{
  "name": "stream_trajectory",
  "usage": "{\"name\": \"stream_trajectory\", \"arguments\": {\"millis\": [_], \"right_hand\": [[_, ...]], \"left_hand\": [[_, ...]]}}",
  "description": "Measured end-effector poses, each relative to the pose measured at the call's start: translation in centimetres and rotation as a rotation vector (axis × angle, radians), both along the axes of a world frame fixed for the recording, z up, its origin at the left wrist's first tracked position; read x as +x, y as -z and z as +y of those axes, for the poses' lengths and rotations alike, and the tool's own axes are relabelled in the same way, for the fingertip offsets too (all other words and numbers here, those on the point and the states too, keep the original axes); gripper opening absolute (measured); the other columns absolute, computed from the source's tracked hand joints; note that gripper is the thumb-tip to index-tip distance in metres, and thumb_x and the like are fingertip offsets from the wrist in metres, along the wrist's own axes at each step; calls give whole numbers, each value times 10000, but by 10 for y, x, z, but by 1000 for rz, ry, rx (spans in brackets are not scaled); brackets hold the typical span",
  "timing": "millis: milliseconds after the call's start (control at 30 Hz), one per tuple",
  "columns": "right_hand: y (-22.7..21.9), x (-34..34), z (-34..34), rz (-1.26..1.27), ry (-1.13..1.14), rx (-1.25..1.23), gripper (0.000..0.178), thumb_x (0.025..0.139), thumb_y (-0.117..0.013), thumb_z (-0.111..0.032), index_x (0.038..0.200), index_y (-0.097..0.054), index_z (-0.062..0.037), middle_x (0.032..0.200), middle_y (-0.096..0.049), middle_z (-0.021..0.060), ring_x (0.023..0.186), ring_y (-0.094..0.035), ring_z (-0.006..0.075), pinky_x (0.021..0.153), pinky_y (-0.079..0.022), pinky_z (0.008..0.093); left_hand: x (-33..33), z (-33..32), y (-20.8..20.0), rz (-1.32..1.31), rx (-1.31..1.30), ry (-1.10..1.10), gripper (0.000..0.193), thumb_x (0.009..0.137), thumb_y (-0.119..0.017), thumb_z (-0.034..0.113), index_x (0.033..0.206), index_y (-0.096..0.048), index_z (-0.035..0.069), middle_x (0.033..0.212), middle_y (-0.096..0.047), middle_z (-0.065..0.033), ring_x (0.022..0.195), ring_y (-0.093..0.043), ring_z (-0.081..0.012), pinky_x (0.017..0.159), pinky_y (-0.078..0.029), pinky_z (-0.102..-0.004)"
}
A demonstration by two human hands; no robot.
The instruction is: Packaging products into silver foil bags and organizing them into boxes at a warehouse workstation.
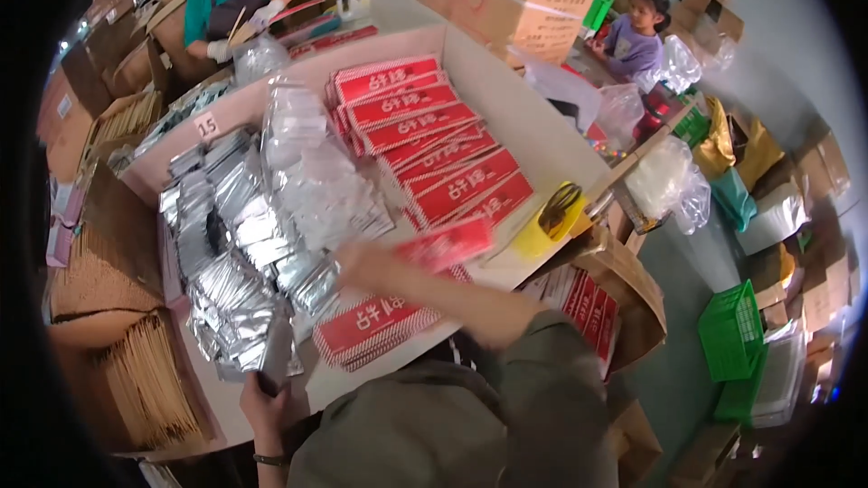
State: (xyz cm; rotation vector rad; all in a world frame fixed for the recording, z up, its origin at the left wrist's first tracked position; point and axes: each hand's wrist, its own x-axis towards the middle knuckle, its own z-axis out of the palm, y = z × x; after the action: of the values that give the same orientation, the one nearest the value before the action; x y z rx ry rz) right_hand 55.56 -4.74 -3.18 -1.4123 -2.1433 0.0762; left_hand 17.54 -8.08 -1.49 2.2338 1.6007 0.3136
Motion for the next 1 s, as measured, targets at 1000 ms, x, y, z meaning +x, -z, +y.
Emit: {"name": "stream_trajectory", "arguments": {"millis": [1000], "right_hand": [[-42,-137,-53,53,-14,-658,210,867,-570,-228,809,-616,-32,738,-651,181,741,-642,389,680,-499,497]], "left_hand": [[14,-4,-28,-86,-91,338,771,659,-836,191,1341,-500,61,993,-606,-138,914,-609,-359,760,-500,-440]]}}
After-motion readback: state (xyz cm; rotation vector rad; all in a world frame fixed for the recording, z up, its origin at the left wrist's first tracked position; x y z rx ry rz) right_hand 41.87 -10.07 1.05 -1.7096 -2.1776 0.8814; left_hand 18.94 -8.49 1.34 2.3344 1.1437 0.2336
